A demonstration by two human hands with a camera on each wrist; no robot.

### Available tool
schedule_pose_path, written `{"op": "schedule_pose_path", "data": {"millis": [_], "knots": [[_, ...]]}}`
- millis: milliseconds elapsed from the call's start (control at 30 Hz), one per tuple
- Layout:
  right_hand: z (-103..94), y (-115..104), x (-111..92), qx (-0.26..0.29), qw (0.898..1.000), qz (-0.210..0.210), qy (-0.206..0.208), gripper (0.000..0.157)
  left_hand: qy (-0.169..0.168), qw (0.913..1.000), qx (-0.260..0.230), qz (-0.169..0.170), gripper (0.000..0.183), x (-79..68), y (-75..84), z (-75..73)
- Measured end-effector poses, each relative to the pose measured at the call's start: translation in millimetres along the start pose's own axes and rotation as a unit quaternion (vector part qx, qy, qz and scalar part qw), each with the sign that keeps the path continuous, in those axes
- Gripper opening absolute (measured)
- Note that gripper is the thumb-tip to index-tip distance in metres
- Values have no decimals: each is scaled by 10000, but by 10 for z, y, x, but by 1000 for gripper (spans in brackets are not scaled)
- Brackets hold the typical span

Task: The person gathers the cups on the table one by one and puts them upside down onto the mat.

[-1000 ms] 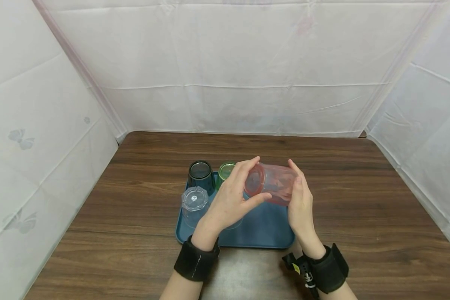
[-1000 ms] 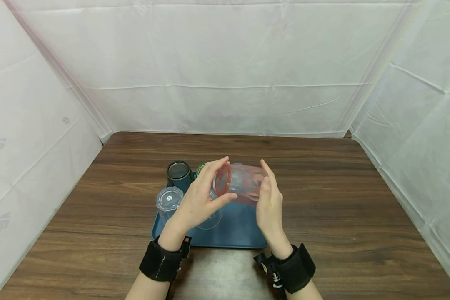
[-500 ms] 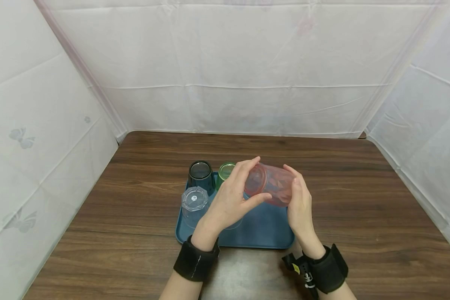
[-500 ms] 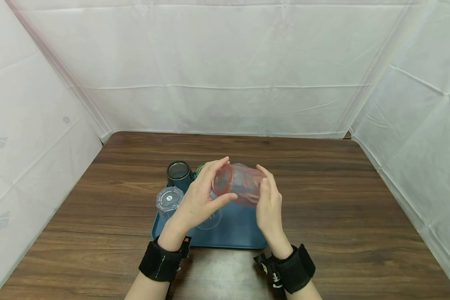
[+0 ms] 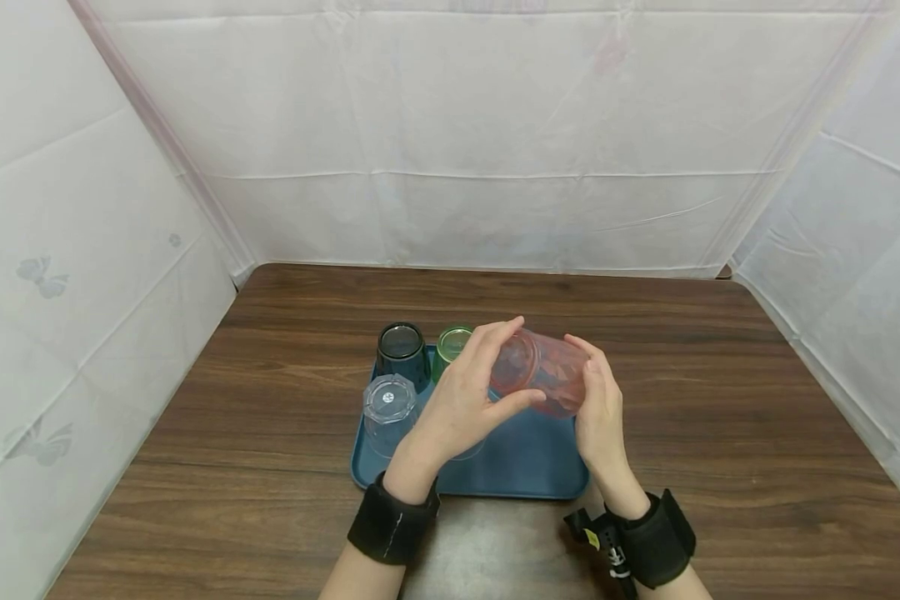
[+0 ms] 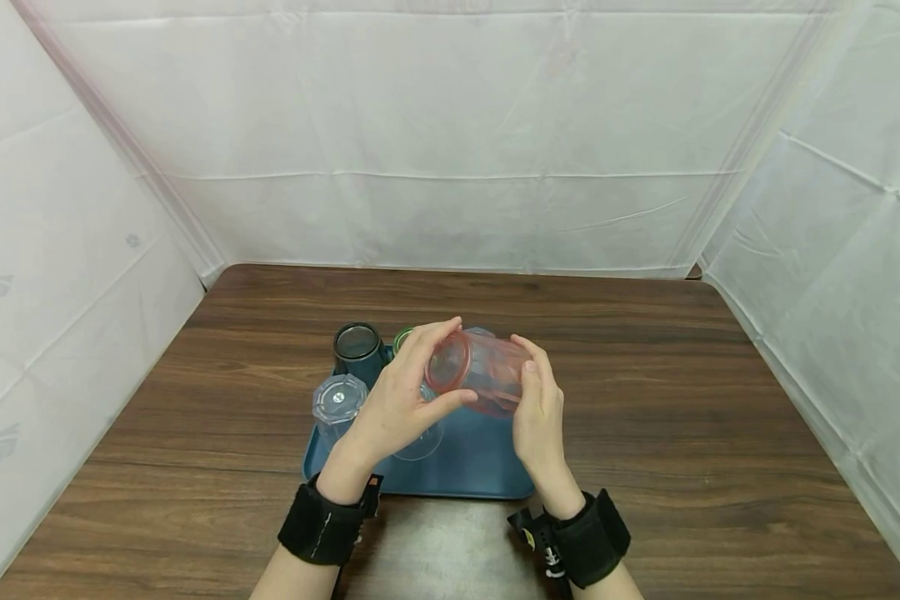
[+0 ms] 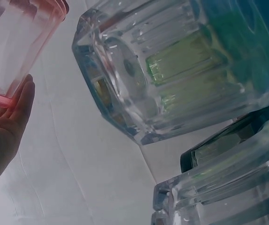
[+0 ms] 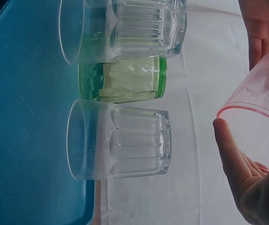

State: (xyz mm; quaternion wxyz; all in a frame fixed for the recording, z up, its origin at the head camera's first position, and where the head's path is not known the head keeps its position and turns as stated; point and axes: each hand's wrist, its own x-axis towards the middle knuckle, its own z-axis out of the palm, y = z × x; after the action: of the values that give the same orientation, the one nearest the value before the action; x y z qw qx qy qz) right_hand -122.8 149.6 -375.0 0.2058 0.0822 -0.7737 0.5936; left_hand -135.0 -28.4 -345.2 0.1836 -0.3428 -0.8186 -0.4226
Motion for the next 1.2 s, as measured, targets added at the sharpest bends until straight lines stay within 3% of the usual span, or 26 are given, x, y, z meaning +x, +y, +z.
{"op": "schedule_pose_path", "data": {"millis": [567,1200], "knots": [[26,36,0,930,9953,-214,-183,44,284,9994,-175,114,76,8,14,27],[45,73,13,973,9950,-185,-115,43,581,9983,20,13,75,9,12,42]]}}
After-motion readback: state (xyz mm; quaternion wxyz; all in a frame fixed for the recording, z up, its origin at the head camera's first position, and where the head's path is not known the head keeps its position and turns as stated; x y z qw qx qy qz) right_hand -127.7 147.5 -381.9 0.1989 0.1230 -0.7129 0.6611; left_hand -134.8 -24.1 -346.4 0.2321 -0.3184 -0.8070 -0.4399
